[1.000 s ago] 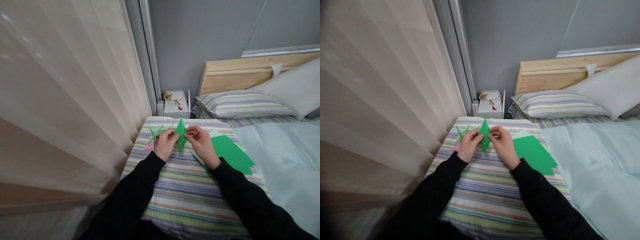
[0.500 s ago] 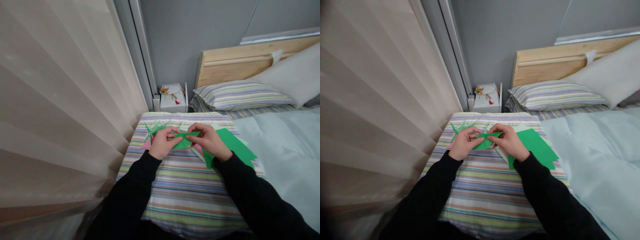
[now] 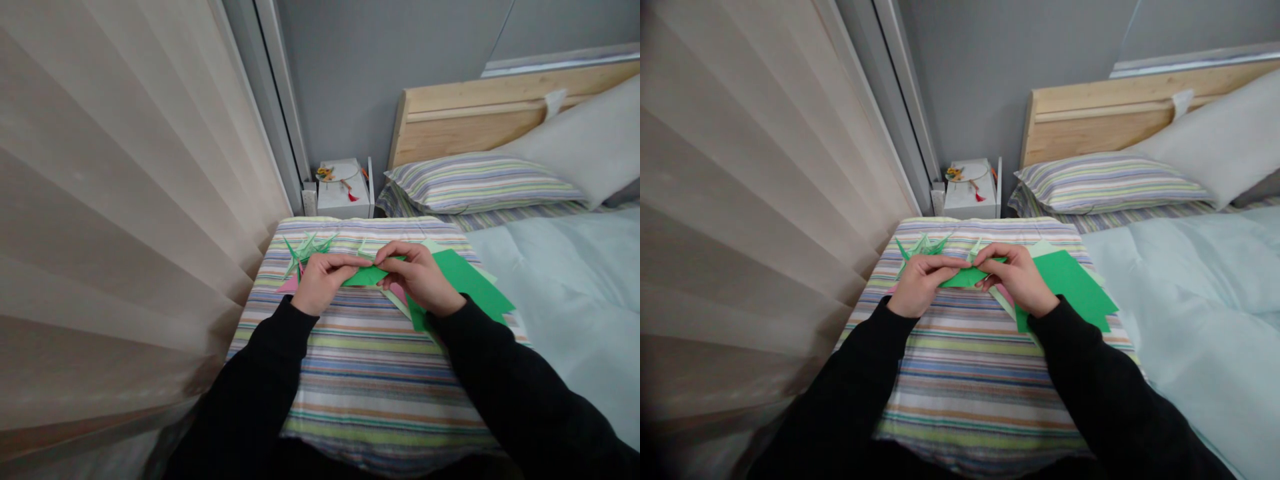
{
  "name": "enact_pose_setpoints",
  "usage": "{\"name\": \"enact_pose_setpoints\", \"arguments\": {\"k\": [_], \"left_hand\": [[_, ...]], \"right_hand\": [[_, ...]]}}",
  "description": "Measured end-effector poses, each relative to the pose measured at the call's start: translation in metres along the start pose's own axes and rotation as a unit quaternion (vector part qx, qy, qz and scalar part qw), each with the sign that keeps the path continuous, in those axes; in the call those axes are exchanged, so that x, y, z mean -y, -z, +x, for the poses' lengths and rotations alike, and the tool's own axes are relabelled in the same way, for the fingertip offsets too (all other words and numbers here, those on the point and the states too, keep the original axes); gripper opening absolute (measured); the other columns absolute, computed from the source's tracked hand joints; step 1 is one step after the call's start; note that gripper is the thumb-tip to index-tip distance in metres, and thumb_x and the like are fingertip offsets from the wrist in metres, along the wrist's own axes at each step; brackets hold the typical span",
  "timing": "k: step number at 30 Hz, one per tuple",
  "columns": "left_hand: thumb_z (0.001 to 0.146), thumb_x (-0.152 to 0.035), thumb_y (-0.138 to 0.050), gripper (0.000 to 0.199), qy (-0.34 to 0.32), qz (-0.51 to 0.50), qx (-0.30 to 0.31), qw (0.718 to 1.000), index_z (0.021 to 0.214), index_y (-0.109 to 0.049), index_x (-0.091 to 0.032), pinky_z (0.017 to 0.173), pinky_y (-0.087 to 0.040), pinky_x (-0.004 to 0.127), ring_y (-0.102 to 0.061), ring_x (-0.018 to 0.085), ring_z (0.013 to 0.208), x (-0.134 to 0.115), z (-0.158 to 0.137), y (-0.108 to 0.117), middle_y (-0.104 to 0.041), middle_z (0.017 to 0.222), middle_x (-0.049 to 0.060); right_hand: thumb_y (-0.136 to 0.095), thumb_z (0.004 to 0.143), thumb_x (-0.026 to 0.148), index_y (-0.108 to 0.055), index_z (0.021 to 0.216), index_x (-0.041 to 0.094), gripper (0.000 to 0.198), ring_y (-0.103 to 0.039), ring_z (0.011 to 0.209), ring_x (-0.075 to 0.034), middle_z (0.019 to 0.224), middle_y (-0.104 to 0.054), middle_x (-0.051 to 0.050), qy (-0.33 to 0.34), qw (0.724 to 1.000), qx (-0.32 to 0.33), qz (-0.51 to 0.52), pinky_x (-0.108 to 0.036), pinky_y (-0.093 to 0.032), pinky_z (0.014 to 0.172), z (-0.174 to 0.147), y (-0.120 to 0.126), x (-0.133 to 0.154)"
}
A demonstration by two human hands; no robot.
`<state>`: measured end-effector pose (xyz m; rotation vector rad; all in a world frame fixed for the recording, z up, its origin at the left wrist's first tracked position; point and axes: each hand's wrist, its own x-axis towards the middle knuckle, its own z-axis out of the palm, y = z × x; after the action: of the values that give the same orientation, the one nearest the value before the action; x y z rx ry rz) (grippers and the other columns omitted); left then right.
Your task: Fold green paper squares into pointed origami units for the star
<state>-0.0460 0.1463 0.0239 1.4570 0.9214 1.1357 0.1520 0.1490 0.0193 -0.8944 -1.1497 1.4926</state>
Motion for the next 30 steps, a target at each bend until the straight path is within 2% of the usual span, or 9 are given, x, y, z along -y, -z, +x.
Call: {"name": "enact_pose_setpoints", "arguments": {"k": [3, 7, 11, 14, 22, 27, 30], "left_hand": [[0.080, -0.024, -0.070, 0.017, 0.050, -0.053, 0.005, 0.997, 0.083, -0.087, -0.022, 0.088, -0.058, 0.045, -0.074, 0.028, 0.088, -0.0001, -0.0016, -0.0011, -0.082, 0.086, 0.006], [0.080, -0.036, -0.080, 0.018, 0.110, -0.103, -0.021, 0.988, 0.085, -0.082, -0.019, 0.066, -0.061, 0.039, -0.068, 0.021, 0.070, -0.0034, -0.0018, -0.0063, -0.076, 0.079, 0.005], [0.074, -0.032, -0.086, 0.022, 0.147, -0.097, -0.034, 0.984, 0.090, -0.078, -0.018, 0.052, -0.059, 0.030, -0.064, 0.017, 0.063, -0.0046, -0.0002, -0.0083, -0.069, 0.072, 0.002], [0.074, -0.028, -0.085, 0.019, 0.141, -0.082, -0.032, 0.986, 0.089, -0.079, -0.016, 0.052, -0.059, 0.027, -0.063, 0.015, 0.065, -0.0028, 0.0004, -0.0068, -0.069, 0.073, 0.002], [0.076, -0.029, -0.083, 0.017, 0.113, -0.074, -0.056, 0.989, 0.089, -0.082, -0.018, 0.057, -0.060, 0.030, -0.068, 0.017, 0.067, 0.0027, 0.0016, -0.0067, -0.077, 0.081, 0.003], [0.071, -0.023, -0.087, 0.014, 0.077, -0.073, -0.071, 0.992, 0.079, -0.079, -0.015, 0.068, -0.057, 0.027, -0.069, 0.014, 0.068, 0.0016, 0.0028, -0.0070, -0.077, 0.075, 0.002], [0.071, -0.025, -0.090, 0.019, 0.103, -0.075, -0.050, 0.991, 0.073, -0.075, -0.015, 0.060, -0.049, 0.022, -0.064, 0.010, 0.059, 0.0022, 0.0028, -0.0072, -0.073, 0.065, 0.000]], "right_hand": [[-0.086, 0.067, 0.026, -0.078, 0.069, 0.019, 0.012, -0.065, 0.047, -0.010, 0.068, -0.071, 0.001, -0.002, 1.000, -0.007, -0.011, -0.024, -0.062, 0.051, 0.0000, 0.0006, 0.0024], [-0.087, 0.067, 0.027, -0.080, 0.068, 0.018, 0.011, -0.067, 0.056, -0.012, 0.071, -0.072, -0.002, 0.023, 0.999, 0.001, -0.042, -0.026, -0.064, 0.053, -0.0001, 0.0003, 0.0048], [-0.087, 0.067, 0.026, -0.081, 0.067, 0.017, 0.011, -0.067, 0.060, -0.013, 0.069, -0.070, -0.003, 0.034, 0.997, 0.009, -0.063, -0.026, -0.065, 0.055, -0.0003, -0.0006, 0.0057], [-0.087, 0.067, 0.025, -0.081, 0.066, 0.017, 0.010, -0.067, 0.061, -0.013, 0.070, -0.071, -0.003, 0.030, 0.998, 0.014, -0.057, -0.026, -0.065, 0.056, -0.0003, -0.0007, 0.0059], [-0.084, 0.066, 0.026, -0.082, 0.068, 0.018, 0.008, -0.068, 0.062, -0.015, 0.073, -0.072, -0.004, 0.008, 1.000, 0.009, -0.014, -0.029, -0.064, 0.059, -0.0002, -0.0003, 0.0038], [-0.086, 0.064, 0.023, -0.078, 0.073, 0.018, 0.012, -0.064, 0.058, -0.013, 0.071, -0.072, -0.002, 0.064, 0.996, -0.042, -0.049, -0.029, -0.058, 0.058, 0.0034, 0.0010, 0.0006], [-0.087, 0.062, 0.018, -0.073, 0.080, 0.019, 0.023, -0.063, 0.060, -0.012, 0.071, -0.071, 0.001, 0.097, 0.991, -0.058, -0.074, -0.026, -0.052, 0.059, 0.0052, 0.0015, 0.0000]]}}
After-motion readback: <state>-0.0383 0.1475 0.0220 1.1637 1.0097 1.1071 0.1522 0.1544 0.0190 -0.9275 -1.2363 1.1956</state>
